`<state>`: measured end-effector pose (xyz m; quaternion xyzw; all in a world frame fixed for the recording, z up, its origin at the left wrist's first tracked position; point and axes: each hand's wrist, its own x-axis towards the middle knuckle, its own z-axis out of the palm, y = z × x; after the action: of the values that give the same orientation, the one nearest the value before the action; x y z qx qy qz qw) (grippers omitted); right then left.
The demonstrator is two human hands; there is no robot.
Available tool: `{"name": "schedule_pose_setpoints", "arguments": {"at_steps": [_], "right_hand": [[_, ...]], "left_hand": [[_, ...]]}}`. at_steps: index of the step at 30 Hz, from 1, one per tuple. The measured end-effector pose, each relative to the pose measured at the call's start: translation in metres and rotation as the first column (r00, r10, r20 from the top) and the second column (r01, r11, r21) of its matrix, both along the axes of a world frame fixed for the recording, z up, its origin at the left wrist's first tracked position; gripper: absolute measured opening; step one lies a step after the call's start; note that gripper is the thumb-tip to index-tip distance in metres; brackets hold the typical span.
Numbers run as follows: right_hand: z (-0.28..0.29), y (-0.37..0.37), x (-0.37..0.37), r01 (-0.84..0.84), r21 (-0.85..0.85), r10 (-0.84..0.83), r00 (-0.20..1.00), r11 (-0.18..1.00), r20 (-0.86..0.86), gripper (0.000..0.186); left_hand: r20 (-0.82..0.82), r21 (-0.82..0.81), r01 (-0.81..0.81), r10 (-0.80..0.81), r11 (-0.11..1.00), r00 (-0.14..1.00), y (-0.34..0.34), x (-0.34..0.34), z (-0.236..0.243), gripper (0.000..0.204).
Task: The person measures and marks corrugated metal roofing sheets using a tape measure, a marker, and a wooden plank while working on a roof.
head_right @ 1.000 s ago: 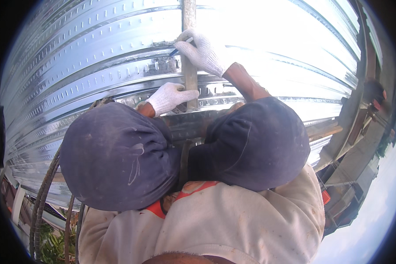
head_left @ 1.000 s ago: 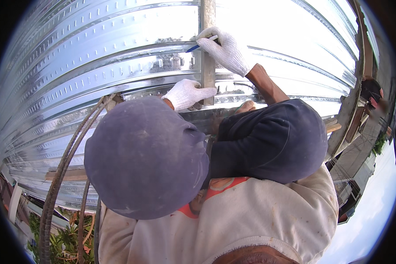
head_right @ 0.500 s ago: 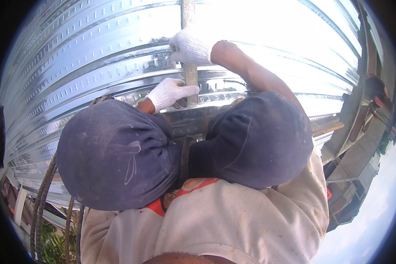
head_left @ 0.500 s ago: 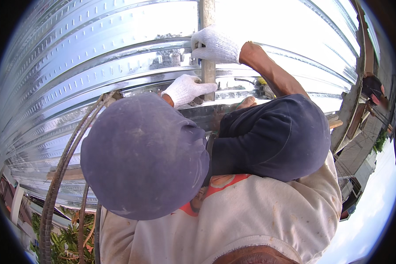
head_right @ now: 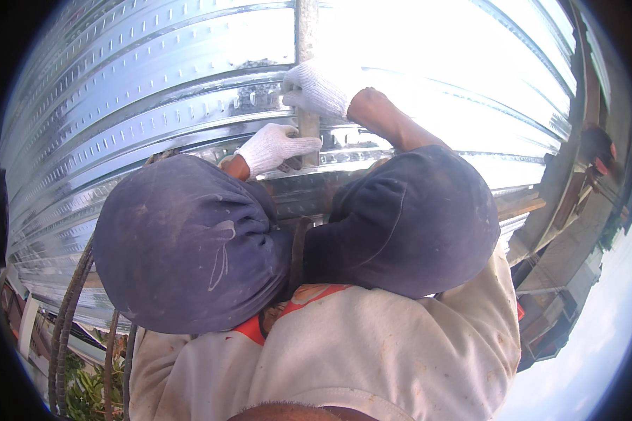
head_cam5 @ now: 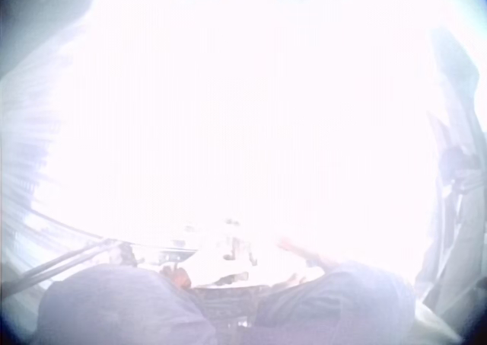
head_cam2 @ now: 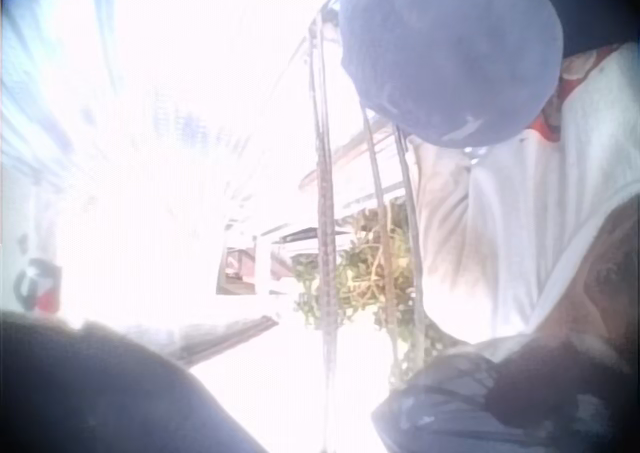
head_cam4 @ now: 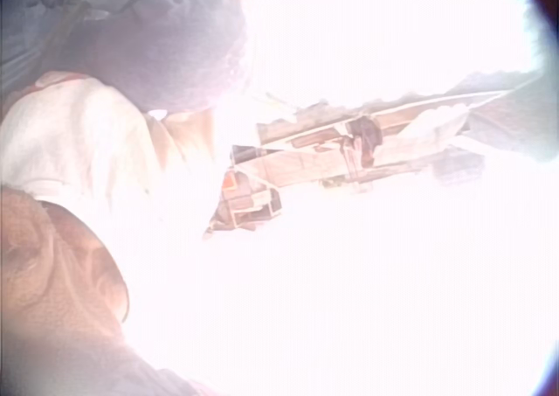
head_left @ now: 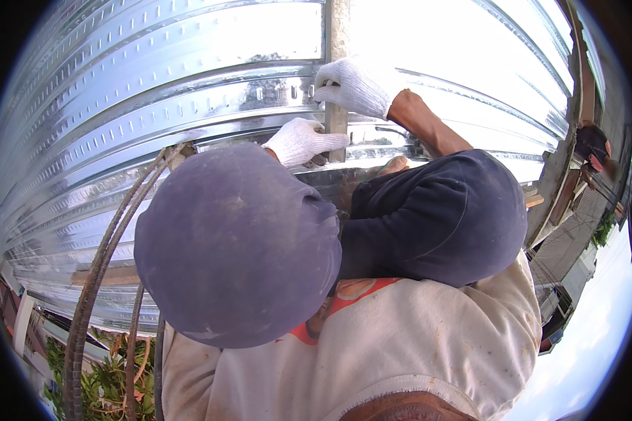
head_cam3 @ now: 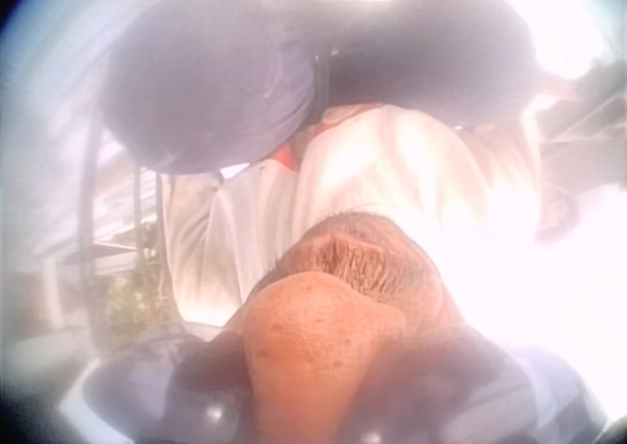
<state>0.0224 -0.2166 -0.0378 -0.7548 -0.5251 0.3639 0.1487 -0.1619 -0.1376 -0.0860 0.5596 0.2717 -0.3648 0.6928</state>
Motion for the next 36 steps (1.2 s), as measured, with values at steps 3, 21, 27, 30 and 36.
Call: {"name": "schedule_pose_setpoints", "arguments": {"at_steps": [3, 21, 27, 30, 36], "right_hand": [[0.016, 0.006, -0.003, -0.042, -0.070, 0.047, 0.997, 0.997, 0.060, 0.016], [0.009, 0.027, 0.006, -0.140, -0.062, 0.153, 0.928, 0.988, 0.341, 0.020], [0.084, 0.018, 0.040, 0.149, 0.367, -0.226, 0.958, 0.918, 0.175, 0.025], [0.090, 0.005, 0.066, 0.372, 0.481, -0.432, 0.902, 0.794, 0.016, 0.032], [0.065, 0.034, 0.100, 0.490, 0.507, -0.469, 0.864, 0.709, -0.180, 0.036]], "left_hand": [[0.022, 0.006, 0.001, -0.002, 1.000, 1.000, 0.002, -0.001, -0.001, 0.065], [0.064, 0.010, -0.029, 0.028, 1.000, 0.998, 0.003, 0.000, -0.001, 0.074], [0.056, 0.021, -0.029, 0.028, 0.999, 0.998, 0.004, -0.002, 0.005, 0.073], [0.133, 0.054, 0.016, -0.023, 0.998, 0.991, 0.002, 0.002, 0.003, 0.072], [0.079, 0.117, 0.009, -0.019, 0.993, 0.997, 0.005, 0.001, 0.017, 0.068]]}}
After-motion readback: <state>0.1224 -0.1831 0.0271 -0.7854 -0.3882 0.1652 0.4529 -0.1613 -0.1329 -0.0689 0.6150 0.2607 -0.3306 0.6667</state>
